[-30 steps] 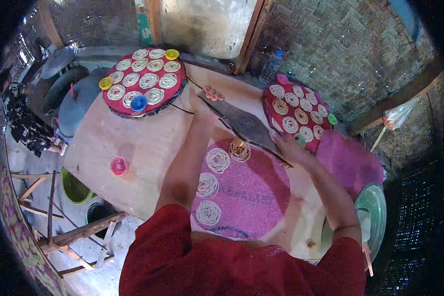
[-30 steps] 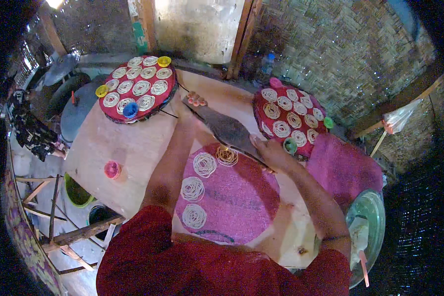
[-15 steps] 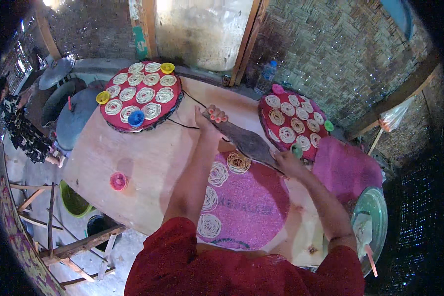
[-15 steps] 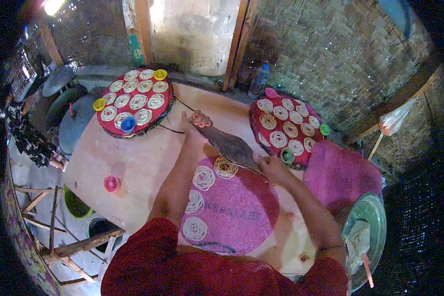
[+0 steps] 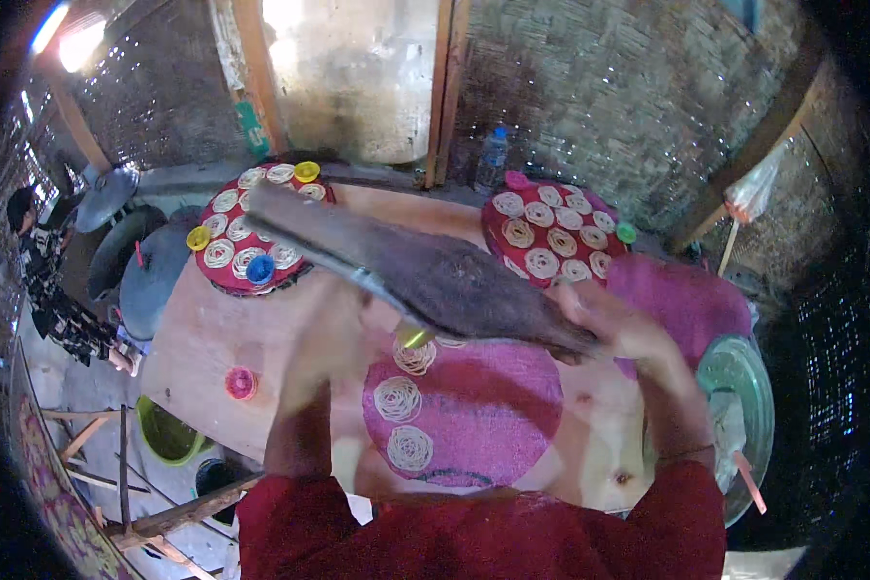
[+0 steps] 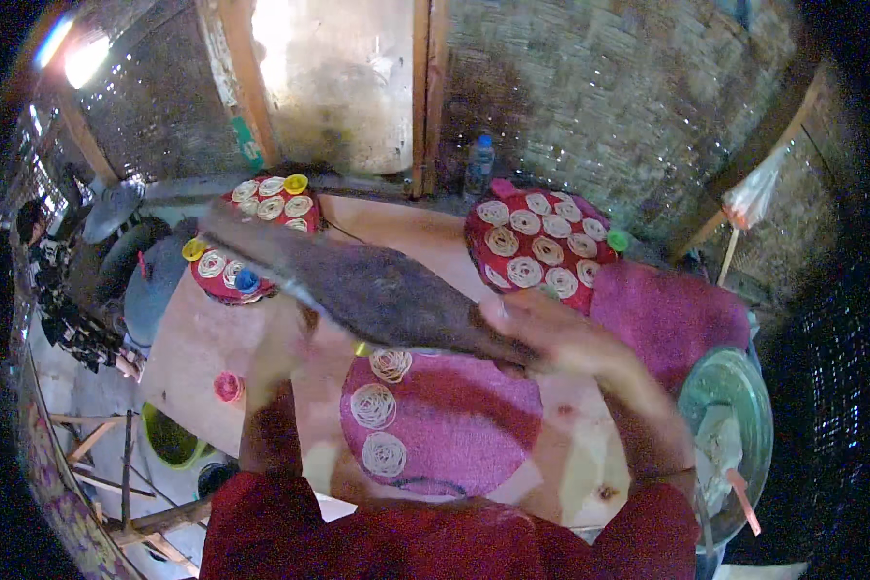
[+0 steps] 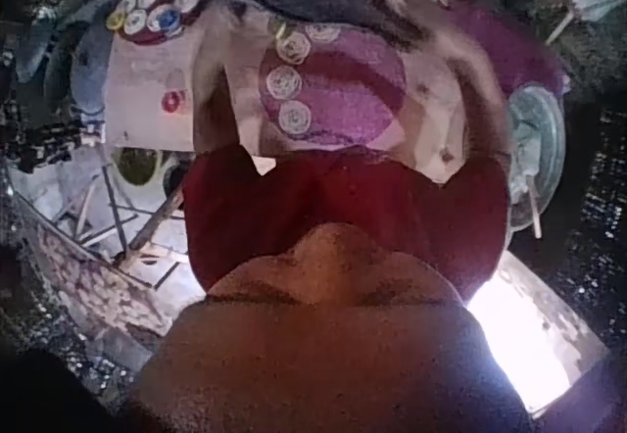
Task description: The person places markers on trays of coiled noodles, scoops dough from a basin into a wooden hand press, and extrudes dough coils onto cloth mats.
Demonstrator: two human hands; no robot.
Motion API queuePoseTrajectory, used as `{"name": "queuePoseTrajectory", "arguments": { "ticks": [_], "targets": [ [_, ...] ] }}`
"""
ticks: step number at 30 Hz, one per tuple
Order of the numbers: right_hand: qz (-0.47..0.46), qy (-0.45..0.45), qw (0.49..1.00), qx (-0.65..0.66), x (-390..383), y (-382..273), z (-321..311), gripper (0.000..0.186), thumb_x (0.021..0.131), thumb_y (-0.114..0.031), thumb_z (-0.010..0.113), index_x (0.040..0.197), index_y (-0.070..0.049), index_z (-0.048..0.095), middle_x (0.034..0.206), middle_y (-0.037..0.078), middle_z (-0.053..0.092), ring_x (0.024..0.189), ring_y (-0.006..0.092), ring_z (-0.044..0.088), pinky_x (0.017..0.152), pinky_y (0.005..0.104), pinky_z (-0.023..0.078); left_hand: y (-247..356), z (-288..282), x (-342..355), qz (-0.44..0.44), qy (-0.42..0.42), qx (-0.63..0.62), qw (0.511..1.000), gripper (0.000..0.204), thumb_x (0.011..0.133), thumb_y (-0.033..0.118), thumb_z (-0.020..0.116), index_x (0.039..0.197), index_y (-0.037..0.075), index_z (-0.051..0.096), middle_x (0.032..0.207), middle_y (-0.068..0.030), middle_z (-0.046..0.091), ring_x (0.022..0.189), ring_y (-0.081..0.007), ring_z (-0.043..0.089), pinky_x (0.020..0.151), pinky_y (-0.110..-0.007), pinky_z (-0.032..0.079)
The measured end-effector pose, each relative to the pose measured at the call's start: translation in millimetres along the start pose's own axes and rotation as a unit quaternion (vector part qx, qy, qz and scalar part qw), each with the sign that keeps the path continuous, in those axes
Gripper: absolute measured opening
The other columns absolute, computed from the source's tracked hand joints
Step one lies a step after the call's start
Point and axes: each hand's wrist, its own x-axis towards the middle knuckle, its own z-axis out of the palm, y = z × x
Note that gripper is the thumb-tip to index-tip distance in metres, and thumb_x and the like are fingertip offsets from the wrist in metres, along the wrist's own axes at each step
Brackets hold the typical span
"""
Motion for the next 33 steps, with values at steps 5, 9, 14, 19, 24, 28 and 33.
{"name": "queuePoseTrajectory", "arguments": {
  "ticks": [5,9,14,19,24,28,33],
  "targets": [
    [0.04,-0.05,0.948,-0.311,-61,-50,28,0.038,0.09,-0.041,0.05,0.084,-0.006,0.063,0.056,0.016,0.055,0.053,0.0356,0.057,0.054,0.0418,0.047,8,85,-75,0.171,-0.14,0.356,0.908,0.05,0.078,0.034,0.066,0.116,0.004,0.052,0.103,-0.013,0.059,0.097,-0.0281,0.057,0.085,-0.041,0.045],
    [0.02,-0.041,0.954,-0.295,-118,18,25,0.038,0.092,-0.035,0.045,0.071,-0.006,0.059,0.056,0.017,0.054,0.055,0.038,0.057,0.059,0.0458,0.047,18,131,-92,0.205,-0.208,0.268,0.918,0.045,0.079,0.03,0.066,0.113,0.004,0.054,0.102,-0.0128,0.06,0.093,-0.027,0.058,0.082,-0.039,0.046],
    [0.06,0.087,0.983,-0.147,-156,77,11,0.035,0.093,-0.035,0.042,0.093,-0.004,0.059,0.079,0.02,0.06,0.076,0.0371,0.06,0.07,0.0432,0.048,48,178,-76,0.269,-0.313,0.165,0.896,0.039,0.079,0.025,0.065,0.111,0.005,0.056,0.1,-0.0125,0.06,0.088,-0.0256,0.059,0.078,-0.038,0.047],
    [-0.394,0.105,0.882,-0.236,-172,-61,36,0.063,0.085,-0.035,0.057,0.137,-0.011,0.033,0.111,0.018,0.053,0.096,0.0367,0.056,0.084,0.0425,0.047,89,214,-44,0.317,-0.435,0.059,0.841,0.033,0.08,0.021,0.064,0.108,0.005,0.058,0.098,-0.0121,0.061,0.083,-0.0241,0.061,0.075,-0.036,0.049],
    [-0.34,0.109,0.871,-0.339,-217,-100,34,0.06,0.082,-0.019,0.062,0.134,-0.011,0.032,0.104,0.013,0.056,0.082,0.0327,0.062,0.066,0.0393,0.052,127,240,-21,0.329,-0.539,-0.03,0.775,0.027,0.08,0.016,0.063,0.105,0.006,0.06,0.097,-0.0118,0.061,0.078,-0.0227,0.062,0.071,-0.034,0.05],
    [-0.091,0.325,0.929,-0.15,-246,-109,12,0.054,0.084,-0.002,0.055,0.13,-0.006,0.028,0.098,0.014,0.054,0.089,0.0268,0.061,0.073,0.0394,0.05,135,244,-14,0.268,-0.536,-0.012,0.801,0.025,0.08,0.011,0.063,0.104,0.006,0.061,0.097,-0.0114,0.062,0.078,-0.0221,0.063,0.071,-0.033,0.051],
    [-0.116,0.686,0.714,-0.072,-312,-92,-41,0.041,0.092,-0.017,0.047,0.128,-0.004,0.034,0.077,0.004,0.046,0.05,0.0091,0.046,0.046,0.0238,0.04,73,213,-25,-0.169,-0.278,-0.297,0.898,0.034,0.075,0.001,0.067,0.108,0.004,0.059,0.106,-0.0096,0.061,0.099,-0.0228,0.058,0.084,-0.035,0.048]
  ]
}}
